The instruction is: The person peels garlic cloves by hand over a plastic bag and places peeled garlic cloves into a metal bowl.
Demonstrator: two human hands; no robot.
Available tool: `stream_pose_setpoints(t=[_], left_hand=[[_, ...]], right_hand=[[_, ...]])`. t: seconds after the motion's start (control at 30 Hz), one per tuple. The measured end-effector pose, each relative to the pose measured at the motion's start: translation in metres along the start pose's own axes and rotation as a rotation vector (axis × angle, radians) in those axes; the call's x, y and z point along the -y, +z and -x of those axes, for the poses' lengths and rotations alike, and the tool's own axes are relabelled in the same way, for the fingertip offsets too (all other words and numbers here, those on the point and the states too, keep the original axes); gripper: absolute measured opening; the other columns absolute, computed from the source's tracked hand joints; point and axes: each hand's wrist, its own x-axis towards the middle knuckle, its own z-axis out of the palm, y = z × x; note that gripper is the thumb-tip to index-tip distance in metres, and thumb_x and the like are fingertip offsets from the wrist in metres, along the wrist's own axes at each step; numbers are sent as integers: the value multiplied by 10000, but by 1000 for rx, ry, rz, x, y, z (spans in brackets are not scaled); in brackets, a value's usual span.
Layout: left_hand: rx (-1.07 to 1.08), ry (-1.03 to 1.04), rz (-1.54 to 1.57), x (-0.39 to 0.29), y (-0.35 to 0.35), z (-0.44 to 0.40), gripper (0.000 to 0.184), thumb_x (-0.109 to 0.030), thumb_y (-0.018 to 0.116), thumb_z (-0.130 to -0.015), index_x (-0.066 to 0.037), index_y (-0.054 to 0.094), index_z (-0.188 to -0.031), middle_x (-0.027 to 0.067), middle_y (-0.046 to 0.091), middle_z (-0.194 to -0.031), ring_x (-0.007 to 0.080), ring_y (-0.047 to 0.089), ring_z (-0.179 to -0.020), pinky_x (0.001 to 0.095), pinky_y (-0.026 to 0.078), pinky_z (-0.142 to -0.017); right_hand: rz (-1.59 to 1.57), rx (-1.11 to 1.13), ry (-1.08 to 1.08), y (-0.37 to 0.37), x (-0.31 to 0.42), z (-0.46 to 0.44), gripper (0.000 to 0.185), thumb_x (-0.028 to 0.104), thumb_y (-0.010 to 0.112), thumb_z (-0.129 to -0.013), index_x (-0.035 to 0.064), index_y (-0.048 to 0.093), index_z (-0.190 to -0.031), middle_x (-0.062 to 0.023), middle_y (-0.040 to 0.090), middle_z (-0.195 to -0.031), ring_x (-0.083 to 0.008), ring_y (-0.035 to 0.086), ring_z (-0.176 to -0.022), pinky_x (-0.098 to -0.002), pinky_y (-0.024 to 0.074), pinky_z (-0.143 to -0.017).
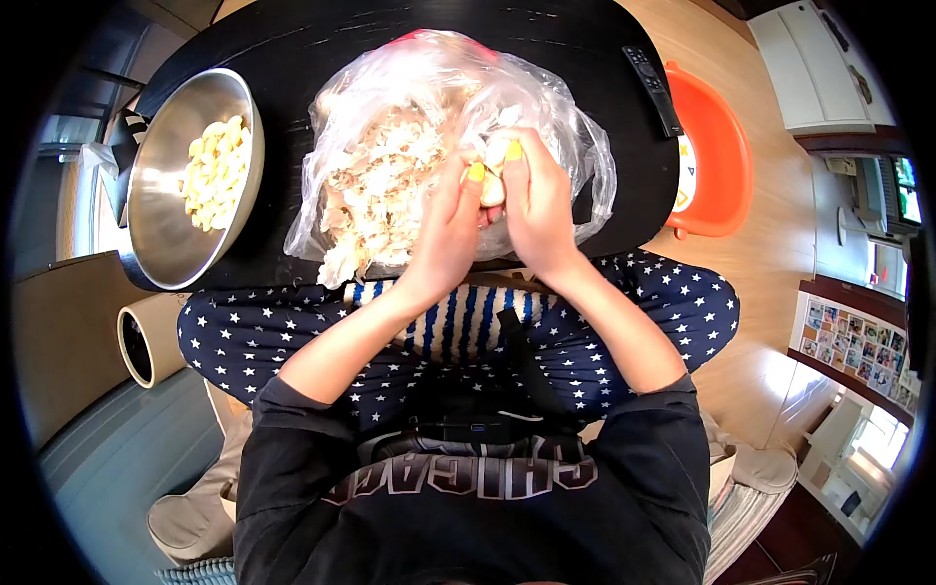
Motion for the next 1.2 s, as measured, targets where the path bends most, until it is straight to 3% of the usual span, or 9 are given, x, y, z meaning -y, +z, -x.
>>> stream_pose_setpoints(t=[0.07, 0.17, 0.3, 0.37, 0.63, 0.77, 0.83, 0.93, 1.2], left_hand=[[53, 14, -25, -6, -5, -2, 187, -75, 312, -946, -51, 456, -1063, 12, 506, -840, 60, 475, -700, 188, 396, -615], [74, 32, -121, -5, -6, -2, 199, -104, 336, -951, -38, 451, -1099, 30, 507, -814, 67, 416, -677, 182, 367, -623], [112, 238, -520, 6, -6, -3, 289, -18, 399, -885, -3, 443, -1170, 103, 569, -928, 160, 524, -859, 260, 411, -794], [145, 324, -557, 7, -5, -4, 289, 5, 441, -854, 4, 448, -1143, 184, 520, -1063, 281, 520, -1006, 341, 385, -894], [24, 375, -626, -13, -12, -9, 167, -35, 488, -871, 16, 479, -1030, 104, 527, -825, 170, 488, -700, 263, 421, -673], [80, 313, -398, -13, -10, -9, 156, -80, 475, -899, 33, 458, -1005, 89, 548, -816, 128, 486, -692, 267, 420, -659], [159, 70, -182, -16, -11, -8, 174, -139, 448, -926, 17, 465, -1002, 78, 561, -793, 124, 504, -705, 265, 424, -672], [160, 112, -329, -15, -16, -10, 192, -183, 423, -943, -6, 471, -999, 74, 567, -761, 135, 520, -711, 270, 424, -670], [89, 138, -404, -13, -15, -5, 209, -215, 405, -951, -24, 483, -983, 97, 569, -785, 148, 518, -711, 285, 424, -653]], right_hand=[[-169, 104, 217, -10, 1, -8, 195, 166, 373, -956, 26, 469, -1050, -11, 485, -728, -34, 422, -622, -193, 369, -546], [-438, 30, 302, -22, -9, -14, 143, 124, 399, -939, 38, 461, -1035, -22, 481, -690, -56, 443, -579, -206, 398, -535], [-404, 148, 336, -37, -6, -18, 144, 85, 445, -916, 15, 455, -1041, -29, 517, -768, -61, 481, -624, -204, 417, -585], [-383, 168, 313, -40, -7, -17, 168, 60, 485, -891, 3, 451, -1045, -35, 546, -804, -70, 505, -631, -203, 429, -619], [-49, 234, 138, -42, 6, -8, 277, 23, 562, -830, 10, 548, -1106, -59, 581, -835, -67, 557, -739, -202, 442, -656], [-113, 247, 149, -31, 19, -2, 207, 42, 531, -856, 4, 467, -1049, -69, 592, -794, -91, 584, -715, -237, 457, -626], [-69, 297, 124, -31, 21, -2, 179, 43, 509, -868, 13, 425, -1022, -86, 597, -779, -124, 597, -695, -254, 460, -616], [-38, 346, 106, -29, 22, -2, 190, 52, 517, -863, 13, 430, -1028, -118, 598, -773, -149, 607, -698, -265, 461, -611], [11, 241, 51, -10, 12, 12, 198, 72, 474, -872, -3, 402, -1040, -237, 572, -847, -390, 587, -794, -388, 458, -661]])
